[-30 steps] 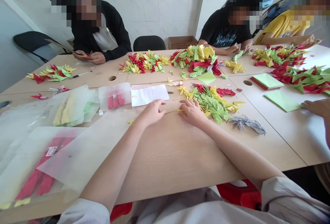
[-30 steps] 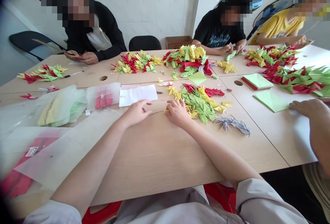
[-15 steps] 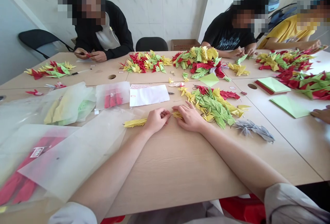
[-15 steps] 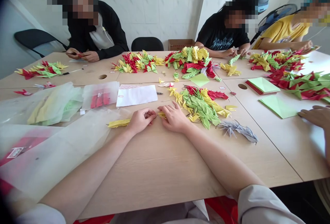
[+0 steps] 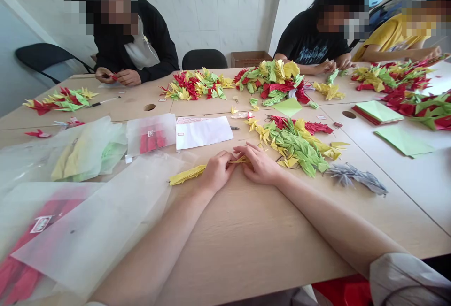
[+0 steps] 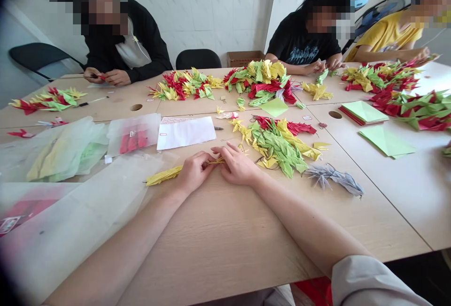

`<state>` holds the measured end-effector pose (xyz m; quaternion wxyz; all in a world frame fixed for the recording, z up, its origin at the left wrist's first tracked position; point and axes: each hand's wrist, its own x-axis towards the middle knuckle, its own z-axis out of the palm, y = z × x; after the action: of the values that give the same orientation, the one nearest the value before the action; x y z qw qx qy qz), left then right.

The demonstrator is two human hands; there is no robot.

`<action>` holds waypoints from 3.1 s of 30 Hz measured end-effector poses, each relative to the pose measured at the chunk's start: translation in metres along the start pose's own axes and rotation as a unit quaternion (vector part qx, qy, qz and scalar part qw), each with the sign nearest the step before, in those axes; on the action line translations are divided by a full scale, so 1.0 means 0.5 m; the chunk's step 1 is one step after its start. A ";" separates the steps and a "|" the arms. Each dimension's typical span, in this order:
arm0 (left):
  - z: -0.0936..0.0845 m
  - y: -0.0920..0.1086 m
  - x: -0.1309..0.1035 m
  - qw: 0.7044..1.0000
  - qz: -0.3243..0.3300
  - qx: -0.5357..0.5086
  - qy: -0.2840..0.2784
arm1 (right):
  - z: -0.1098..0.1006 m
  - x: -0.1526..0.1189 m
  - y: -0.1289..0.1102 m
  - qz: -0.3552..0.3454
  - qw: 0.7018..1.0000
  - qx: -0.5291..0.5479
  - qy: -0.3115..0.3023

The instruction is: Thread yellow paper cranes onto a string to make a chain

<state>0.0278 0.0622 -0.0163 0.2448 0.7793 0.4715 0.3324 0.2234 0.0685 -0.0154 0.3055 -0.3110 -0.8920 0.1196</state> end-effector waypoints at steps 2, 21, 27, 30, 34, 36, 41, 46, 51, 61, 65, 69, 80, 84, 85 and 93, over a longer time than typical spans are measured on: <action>-0.002 -0.002 0.001 1.000 -0.020 -0.017 0.011 | -0.008 0.000 0.002 0.012 0.999 -0.036 0.007; -0.029 0.008 0.008 0.907 -0.164 -0.385 -0.055 | 0.000 0.003 -0.009 0.098 0.990 0.023 0.101; -0.021 0.005 -0.001 0.926 -0.121 -0.353 -0.058 | -0.004 -0.001 -0.013 0.087 0.990 0.038 0.102; -0.020 0.007 -0.002 0.929 -0.117 -0.347 -0.060 | -0.006 -0.001 -0.016 0.059 0.995 0.035 0.079; -0.024 0.007 0.000 0.924 -0.125 -0.357 -0.057 | -0.006 -0.001 -0.017 0.048 0.997 0.033 0.058; -0.026 0.005 0.002 0.924 -0.124 -0.356 -0.060 | -0.006 -0.001 -0.015 0.064 0.995 0.036 0.060; -0.027 -0.001 0.001 0.933 -0.119 -0.332 -0.069 | -0.006 -0.004 -0.010 0.063 0.995 0.040 0.066; -0.029 0.007 -0.003 0.943 -0.080 -0.315 -0.075 | -0.004 -0.004 -0.009 0.061 0.994 0.016 0.088; -0.026 0.013 -0.005 0.940 -0.082 -0.319 -0.086 | 0.002 -0.001 -0.014 0.079 0.992 0.029 0.091; -0.019 0.006 0.003 0.921 -0.136 -0.357 -0.081 | -0.008 0.001 -0.021 0.096 0.986 0.084 0.108; -0.019 0.005 0.005 0.938 -0.140 -0.303 -0.090 | -0.006 0.001 -0.019 0.093 0.988 0.072 0.103; -0.020 0.004 0.006 0.947 -0.139 -0.272 -0.096 | -0.005 0.002 -0.015 0.094 0.990 0.063 0.082; -0.026 0.006 0.008 0.935 -0.124 -0.319 -0.098 | -0.012 0.001 -0.023 0.092 0.991 0.058 0.075; -0.021 0.003 0.008 0.954 -0.100 -0.263 -0.105 | -0.010 0.004 -0.028 0.095 0.988 0.100 0.072; -0.021 0.002 0.008 0.958 -0.099 -0.247 -0.105 | -0.010 0.005 -0.029 0.097 0.987 0.109 0.070; -0.020 0.002 0.009 0.969 -0.098 -0.204 -0.097 | -0.010 0.009 -0.030 0.114 0.982 0.137 0.058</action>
<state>0.0225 0.0664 -0.0076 0.4748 0.6911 0.4419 0.3188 0.2164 0.0597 -0.0033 0.3803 -0.3725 -0.8067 0.2566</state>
